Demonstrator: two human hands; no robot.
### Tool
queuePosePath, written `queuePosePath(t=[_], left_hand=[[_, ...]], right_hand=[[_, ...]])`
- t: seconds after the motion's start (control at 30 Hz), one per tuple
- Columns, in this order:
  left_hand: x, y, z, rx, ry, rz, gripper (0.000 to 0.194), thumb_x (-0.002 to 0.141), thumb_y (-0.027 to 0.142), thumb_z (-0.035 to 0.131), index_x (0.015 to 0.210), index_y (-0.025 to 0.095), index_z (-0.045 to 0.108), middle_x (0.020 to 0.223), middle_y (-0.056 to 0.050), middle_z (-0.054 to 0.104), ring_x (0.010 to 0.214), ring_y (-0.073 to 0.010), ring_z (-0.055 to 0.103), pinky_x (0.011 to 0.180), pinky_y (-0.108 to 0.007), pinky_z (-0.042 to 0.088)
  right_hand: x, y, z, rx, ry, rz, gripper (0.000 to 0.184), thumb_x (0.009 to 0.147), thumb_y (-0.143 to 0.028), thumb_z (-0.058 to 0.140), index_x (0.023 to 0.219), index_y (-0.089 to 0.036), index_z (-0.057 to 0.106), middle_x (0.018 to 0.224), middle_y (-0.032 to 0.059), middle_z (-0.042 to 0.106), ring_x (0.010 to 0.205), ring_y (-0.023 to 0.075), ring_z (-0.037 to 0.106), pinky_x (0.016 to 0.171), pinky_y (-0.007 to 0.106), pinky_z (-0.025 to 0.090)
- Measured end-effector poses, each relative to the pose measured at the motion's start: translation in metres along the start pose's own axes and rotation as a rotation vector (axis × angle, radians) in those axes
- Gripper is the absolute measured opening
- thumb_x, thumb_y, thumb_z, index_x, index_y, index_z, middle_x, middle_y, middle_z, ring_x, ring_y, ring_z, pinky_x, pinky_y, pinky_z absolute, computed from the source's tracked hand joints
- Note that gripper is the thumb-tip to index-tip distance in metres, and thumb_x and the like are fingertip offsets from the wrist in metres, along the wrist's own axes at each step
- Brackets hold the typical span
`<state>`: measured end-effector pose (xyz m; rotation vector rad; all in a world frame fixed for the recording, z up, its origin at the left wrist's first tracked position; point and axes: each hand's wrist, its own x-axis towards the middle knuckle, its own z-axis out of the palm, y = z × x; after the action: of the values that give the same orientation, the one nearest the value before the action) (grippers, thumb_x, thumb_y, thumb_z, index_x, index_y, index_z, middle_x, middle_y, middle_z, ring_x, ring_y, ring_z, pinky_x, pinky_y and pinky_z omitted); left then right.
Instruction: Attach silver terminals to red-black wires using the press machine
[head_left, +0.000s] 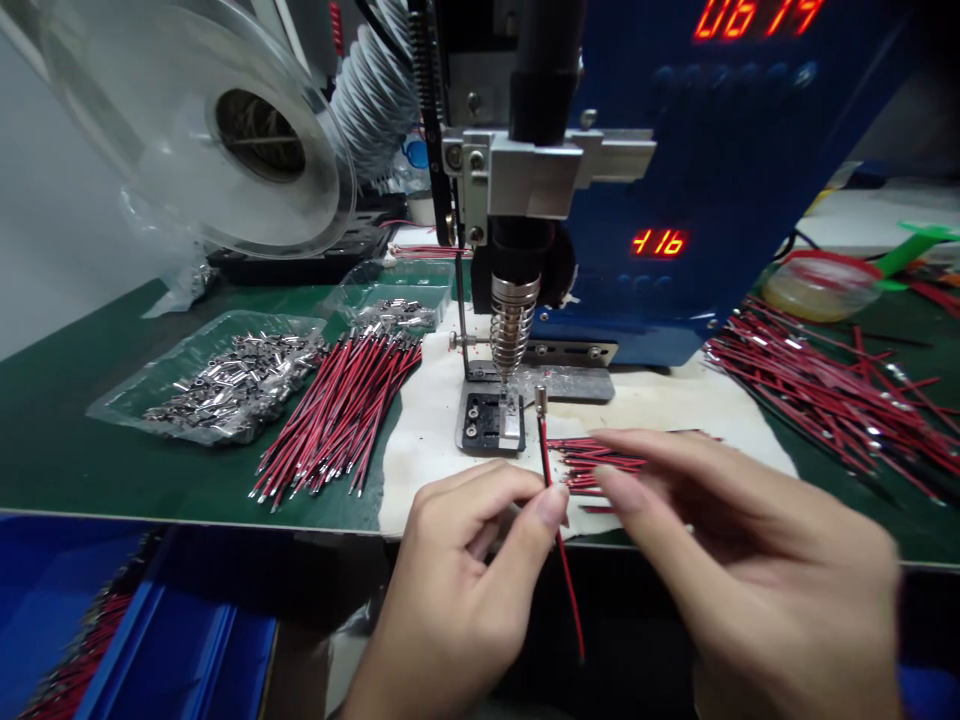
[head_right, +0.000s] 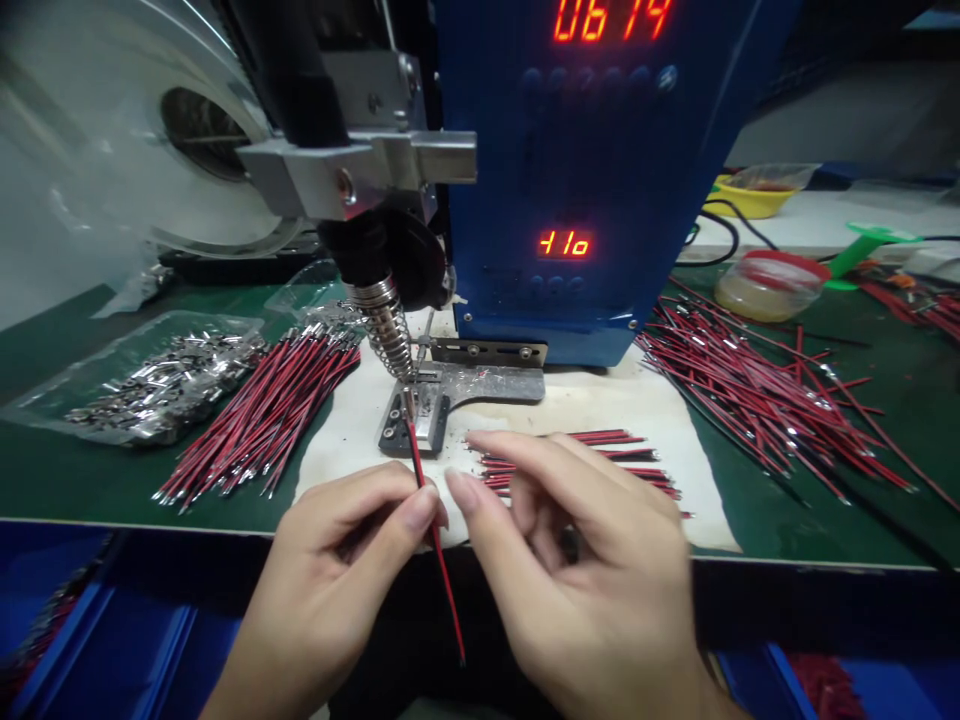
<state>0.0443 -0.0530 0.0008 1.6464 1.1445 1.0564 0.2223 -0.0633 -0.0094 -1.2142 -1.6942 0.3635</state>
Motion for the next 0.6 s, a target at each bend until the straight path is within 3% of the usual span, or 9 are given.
queuePosePath(t=[0.1,0.27,0.47,0.6], left_hand=[[0.002,-0.001,-0.001,-0.026,-0.044,0.028,0.018,0.094,0.021,0.054,0.081,0.019,0.067,0.078,0.000,0.064,0.074,-0.0120,0.059,0.069,-0.022,0.045],[0.005,-0.001,-0.002,-0.056,-0.080,0.018,0.016,0.093,0.017,0.055,0.089,0.021,0.071,0.088,0.000,0.068,0.081,-0.0129,0.061,0.076,-0.023,0.047],[0.004,-0.002,0.000,-0.081,-0.108,0.015,0.019,0.095,0.020,0.053,0.096,0.023,0.071,0.095,0.000,0.070,0.087,-0.0135,0.063,0.083,-0.023,0.048],[0.000,0.004,-0.012,0.072,-0.074,0.006,0.024,0.097,0.027,0.049,0.079,0.019,0.063,0.075,0.002,0.064,0.070,-0.0111,0.059,0.067,-0.021,0.044]], right_hand=[[0.024,-0.013,0.013,0.108,-0.047,0.030,0.012,0.086,-0.022,0.069,0.093,-0.031,0.074,0.073,-0.0035,0.068,0.073,0.0141,0.068,0.057,0.020,0.053],[0.028,-0.017,0.019,0.191,-0.040,0.057,0.014,0.085,-0.020,0.067,0.072,-0.025,0.072,0.059,-0.0036,0.064,0.061,0.0138,0.066,0.050,0.020,0.050],[0.026,-0.019,0.021,0.157,0.007,0.037,0.010,0.085,-0.021,0.067,0.077,-0.023,0.073,0.062,-0.0023,0.068,0.048,0.0103,0.056,0.042,0.022,0.041],[0.026,-0.018,0.020,0.112,-0.019,-0.003,0.008,0.086,-0.022,0.067,0.081,-0.025,0.072,0.069,-0.0024,0.070,0.053,0.0106,0.059,0.045,0.022,0.042]])
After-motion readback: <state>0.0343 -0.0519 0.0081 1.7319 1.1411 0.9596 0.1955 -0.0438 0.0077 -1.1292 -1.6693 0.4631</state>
